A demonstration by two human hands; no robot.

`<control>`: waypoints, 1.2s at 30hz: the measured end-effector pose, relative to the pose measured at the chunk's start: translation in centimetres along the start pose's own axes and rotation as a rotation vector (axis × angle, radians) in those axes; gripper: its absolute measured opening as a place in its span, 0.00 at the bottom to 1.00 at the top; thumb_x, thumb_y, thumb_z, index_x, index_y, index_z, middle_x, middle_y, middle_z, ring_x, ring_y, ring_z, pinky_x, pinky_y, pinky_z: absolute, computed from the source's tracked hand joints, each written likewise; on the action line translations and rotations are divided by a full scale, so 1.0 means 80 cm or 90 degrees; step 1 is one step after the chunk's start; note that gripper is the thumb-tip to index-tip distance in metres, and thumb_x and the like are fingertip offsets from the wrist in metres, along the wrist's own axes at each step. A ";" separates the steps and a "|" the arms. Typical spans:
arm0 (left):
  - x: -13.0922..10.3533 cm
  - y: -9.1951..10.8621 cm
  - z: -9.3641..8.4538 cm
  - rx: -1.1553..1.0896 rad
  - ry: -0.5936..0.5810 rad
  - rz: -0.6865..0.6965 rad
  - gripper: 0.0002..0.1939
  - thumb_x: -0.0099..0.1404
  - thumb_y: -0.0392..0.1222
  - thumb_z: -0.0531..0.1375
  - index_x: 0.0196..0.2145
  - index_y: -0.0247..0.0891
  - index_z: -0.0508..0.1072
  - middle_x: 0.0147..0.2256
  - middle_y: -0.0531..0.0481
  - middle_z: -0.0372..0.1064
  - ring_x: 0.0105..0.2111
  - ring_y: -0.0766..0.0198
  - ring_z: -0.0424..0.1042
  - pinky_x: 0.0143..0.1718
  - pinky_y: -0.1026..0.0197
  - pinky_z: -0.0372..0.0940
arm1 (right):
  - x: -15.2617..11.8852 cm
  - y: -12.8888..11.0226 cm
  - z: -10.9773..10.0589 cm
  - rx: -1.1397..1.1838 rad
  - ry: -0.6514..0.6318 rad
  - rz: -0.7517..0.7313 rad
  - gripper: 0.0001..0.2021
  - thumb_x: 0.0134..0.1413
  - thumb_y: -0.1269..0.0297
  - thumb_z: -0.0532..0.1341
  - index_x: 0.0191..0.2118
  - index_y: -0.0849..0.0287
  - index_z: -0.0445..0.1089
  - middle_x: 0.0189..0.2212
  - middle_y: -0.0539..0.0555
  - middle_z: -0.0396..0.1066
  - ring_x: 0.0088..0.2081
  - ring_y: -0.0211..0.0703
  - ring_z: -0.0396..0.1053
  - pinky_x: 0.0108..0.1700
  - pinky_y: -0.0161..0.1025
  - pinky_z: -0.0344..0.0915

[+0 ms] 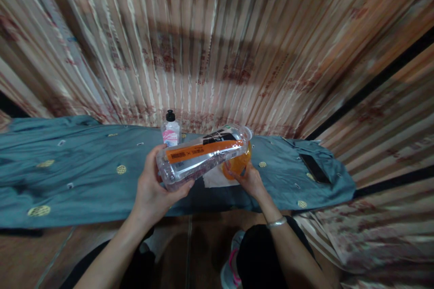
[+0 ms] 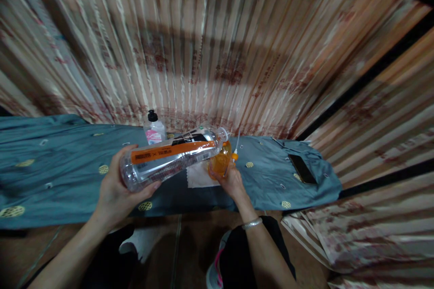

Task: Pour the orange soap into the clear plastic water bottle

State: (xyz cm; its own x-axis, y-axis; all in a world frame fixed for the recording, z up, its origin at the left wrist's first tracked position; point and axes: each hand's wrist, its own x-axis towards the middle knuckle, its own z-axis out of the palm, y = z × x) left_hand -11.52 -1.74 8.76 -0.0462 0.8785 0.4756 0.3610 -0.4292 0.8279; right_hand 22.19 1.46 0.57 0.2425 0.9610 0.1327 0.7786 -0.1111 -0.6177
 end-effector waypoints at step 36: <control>0.001 0.017 0.006 -0.022 0.018 -0.016 0.44 0.54 0.50 0.80 0.63 0.42 0.70 0.52 0.42 0.86 0.47 0.43 0.91 0.40 0.51 0.87 | 0.002 0.010 0.004 -0.027 -0.001 -0.008 0.33 0.60 0.54 0.79 0.65 0.61 0.75 0.54 0.69 0.90 0.56 0.68 0.91 0.55 0.53 0.85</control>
State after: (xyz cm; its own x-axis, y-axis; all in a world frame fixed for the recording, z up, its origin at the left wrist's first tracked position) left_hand -10.59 -2.12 9.78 -0.0815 0.8831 0.4620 0.3269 -0.4142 0.8494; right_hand 22.69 1.57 -0.14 0.2321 0.9626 0.1394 0.8049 -0.1097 -0.5831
